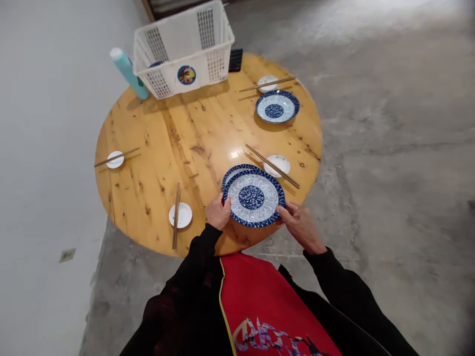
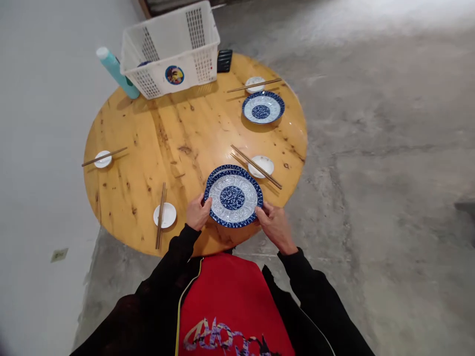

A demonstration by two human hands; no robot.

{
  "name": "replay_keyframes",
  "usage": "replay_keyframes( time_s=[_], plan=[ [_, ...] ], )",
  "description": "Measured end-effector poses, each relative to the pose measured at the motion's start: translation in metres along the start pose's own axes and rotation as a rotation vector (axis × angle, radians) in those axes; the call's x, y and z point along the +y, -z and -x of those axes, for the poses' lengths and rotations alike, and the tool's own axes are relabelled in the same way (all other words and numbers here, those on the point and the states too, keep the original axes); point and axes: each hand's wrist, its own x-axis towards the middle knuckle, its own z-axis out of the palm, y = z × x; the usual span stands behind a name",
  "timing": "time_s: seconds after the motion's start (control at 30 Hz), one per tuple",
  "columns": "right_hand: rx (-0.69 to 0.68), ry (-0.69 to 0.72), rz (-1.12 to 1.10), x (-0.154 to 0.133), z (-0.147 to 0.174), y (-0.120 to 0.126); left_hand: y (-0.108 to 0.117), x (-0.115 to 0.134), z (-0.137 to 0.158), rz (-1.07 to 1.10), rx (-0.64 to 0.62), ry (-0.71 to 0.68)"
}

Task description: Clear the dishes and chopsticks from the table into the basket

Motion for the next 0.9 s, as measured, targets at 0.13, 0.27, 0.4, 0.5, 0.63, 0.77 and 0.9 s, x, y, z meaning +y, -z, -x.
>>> replay_keyframes(
  time_s=[0.13,0.27,0.4,0.5,0.63,0.77,0.9],
  plan=[
    [-0.066,-0.038,-0.001,0.011,-0.04,0.001,-0.006,0.002,-0.023,-0.077,-0.059,0.079],
    [-0.125,-0.043,0.067,0.021,-0.06,0.001,-0.005,0.006,-0.037,-0.188,-0.119,0.112],
    [-0.168,-0.052,0.123,0.028,-0.07,0.001,0.0,0.012,-0.047,-0.309,-0.187,0.108],
    [-0.164,0.017,0.193,0.029,-0.076,-0.001,0.004,0.013,-0.052,-0.386,-0.223,0.085],
    [-0.099,0.096,0.248,0.031,-0.079,-0.006,0.004,0.012,-0.055,-0.455,-0.22,0.065],
    [-0.105,0.075,0.231,0.036,-0.081,-0.009,-0.004,0.009,-0.054,-0.49,-0.177,0.055],
    [-0.132,0.083,0.242,0.041,-0.084,-0.006,-0.013,0.007,-0.052,-0.495,-0.121,0.041]
  ],
)
